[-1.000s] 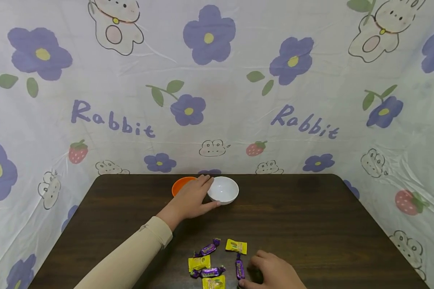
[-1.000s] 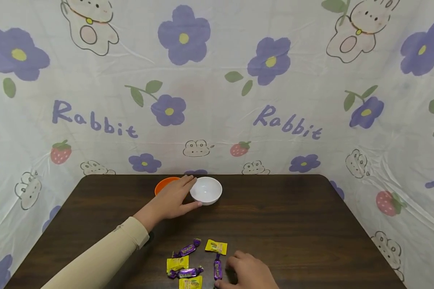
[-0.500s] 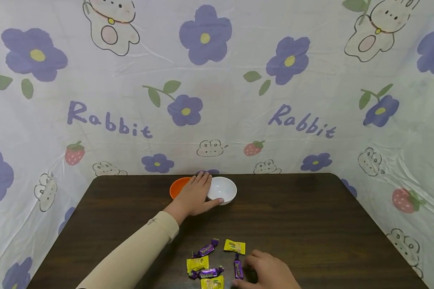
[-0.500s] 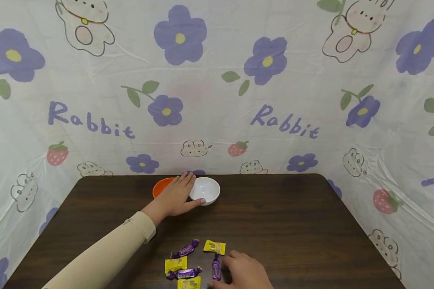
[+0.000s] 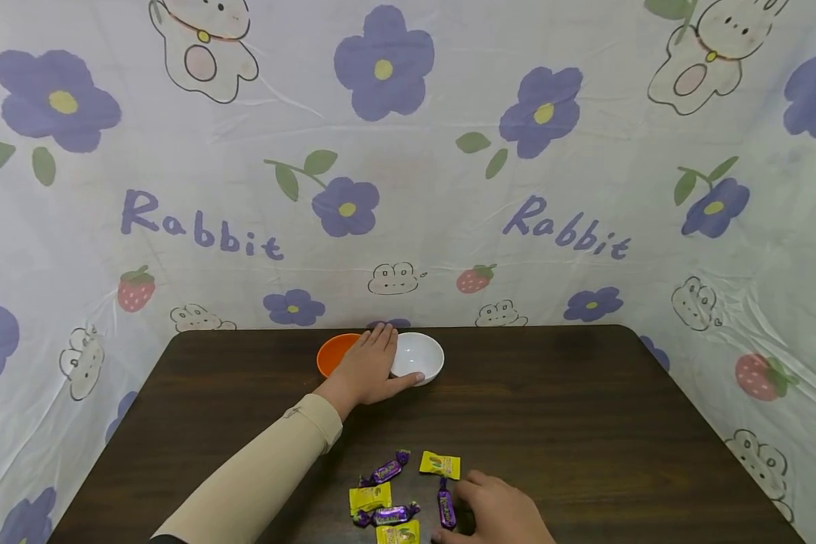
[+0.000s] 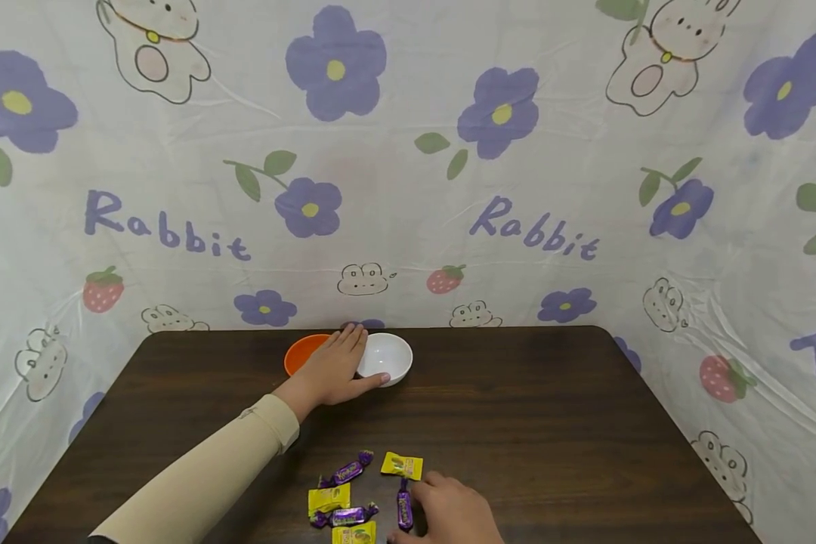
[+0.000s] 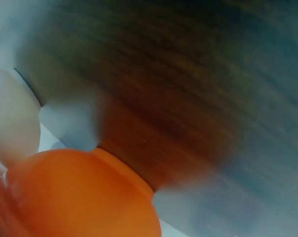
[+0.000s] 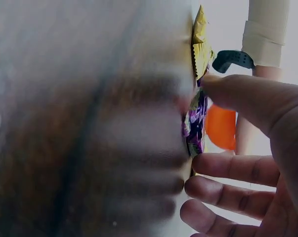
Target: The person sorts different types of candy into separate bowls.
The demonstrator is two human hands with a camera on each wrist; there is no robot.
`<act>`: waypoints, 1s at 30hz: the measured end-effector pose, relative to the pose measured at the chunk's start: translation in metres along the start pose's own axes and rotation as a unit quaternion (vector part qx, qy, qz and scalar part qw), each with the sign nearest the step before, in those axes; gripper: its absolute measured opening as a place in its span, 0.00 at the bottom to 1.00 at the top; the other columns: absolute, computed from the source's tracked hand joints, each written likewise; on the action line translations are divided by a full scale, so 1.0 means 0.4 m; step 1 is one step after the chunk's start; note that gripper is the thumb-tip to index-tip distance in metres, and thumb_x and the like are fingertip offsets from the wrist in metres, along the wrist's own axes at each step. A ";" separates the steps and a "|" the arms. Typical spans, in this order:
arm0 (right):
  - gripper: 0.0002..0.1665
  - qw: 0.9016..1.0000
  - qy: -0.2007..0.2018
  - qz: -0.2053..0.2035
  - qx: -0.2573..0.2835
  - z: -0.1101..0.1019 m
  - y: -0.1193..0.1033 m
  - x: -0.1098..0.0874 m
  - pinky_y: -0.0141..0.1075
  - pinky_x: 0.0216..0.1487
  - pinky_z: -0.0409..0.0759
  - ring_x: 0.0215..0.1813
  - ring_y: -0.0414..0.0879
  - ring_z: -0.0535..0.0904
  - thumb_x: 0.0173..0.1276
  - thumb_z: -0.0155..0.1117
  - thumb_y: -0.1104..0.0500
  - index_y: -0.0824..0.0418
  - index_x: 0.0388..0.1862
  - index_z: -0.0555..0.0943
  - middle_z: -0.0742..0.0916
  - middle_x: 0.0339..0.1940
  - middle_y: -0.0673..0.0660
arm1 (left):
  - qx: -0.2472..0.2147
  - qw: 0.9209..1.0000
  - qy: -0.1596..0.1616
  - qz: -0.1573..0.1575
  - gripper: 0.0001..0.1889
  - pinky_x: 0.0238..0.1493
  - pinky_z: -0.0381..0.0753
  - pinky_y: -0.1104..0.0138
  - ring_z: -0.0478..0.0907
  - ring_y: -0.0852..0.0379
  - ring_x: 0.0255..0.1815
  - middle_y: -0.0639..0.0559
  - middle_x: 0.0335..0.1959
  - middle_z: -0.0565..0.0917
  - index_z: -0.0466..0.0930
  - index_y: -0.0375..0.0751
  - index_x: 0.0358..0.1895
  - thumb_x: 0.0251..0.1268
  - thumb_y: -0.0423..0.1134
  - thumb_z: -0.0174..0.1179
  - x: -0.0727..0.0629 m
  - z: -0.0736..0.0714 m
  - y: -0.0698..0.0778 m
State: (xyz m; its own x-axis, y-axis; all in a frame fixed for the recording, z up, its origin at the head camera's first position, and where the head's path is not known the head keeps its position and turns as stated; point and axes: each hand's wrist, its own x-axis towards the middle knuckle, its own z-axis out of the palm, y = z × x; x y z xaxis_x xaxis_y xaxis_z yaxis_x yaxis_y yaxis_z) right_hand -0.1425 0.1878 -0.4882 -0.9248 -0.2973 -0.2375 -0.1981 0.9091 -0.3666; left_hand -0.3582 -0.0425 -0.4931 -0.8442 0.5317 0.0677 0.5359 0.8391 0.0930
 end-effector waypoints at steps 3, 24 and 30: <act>0.26 1.000 0.008 -0.006 0.009 0.003 0.000 -0.001 0.39 0.32 0.76 0.32 0.39 0.73 0.61 0.76 0.31 0.51 0.40 0.87 0.80 0.33 0.44 | 0.003 1.000 -0.001 -0.002 0.58 0.89 0.50 0.48 0.52 0.40 0.89 0.38 0.87 0.56 0.53 0.34 0.85 0.71 0.81 0.40 0.002 0.003 -0.002; 0.11 0.996 0.050 -0.066 0.030 0.007 -0.001 0.001 0.33 0.28 0.71 0.28 0.33 0.69 0.66 0.78 0.48 0.51 0.35 0.86 0.78 0.29 0.41 | 0.018 1.000 -0.002 0.000 0.59 0.89 0.50 0.50 0.50 0.42 0.89 0.37 0.87 0.55 0.52 0.32 0.85 0.71 0.82 0.36 -0.002 0.004 -0.003; 0.06 0.995 0.039 -0.085 0.035 0.002 0.001 0.007 0.32 0.28 0.73 0.28 0.31 0.70 0.66 0.77 0.54 0.52 0.35 0.87 0.79 0.29 0.41 | 0.019 1.000 -0.001 0.003 0.59 0.89 0.49 0.51 0.50 0.42 0.89 0.37 0.87 0.55 0.53 0.32 0.85 0.71 0.83 0.34 -0.001 0.011 0.000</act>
State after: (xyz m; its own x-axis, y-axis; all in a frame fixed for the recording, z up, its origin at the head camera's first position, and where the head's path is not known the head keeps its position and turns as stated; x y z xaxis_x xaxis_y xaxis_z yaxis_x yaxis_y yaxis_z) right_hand -0.1449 0.1871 -0.4895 -0.9034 -0.4178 -0.0967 -0.3324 0.8247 -0.4576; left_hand -0.3578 -0.0424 -0.4975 -0.8410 0.5371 0.0655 0.5405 0.8396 0.0541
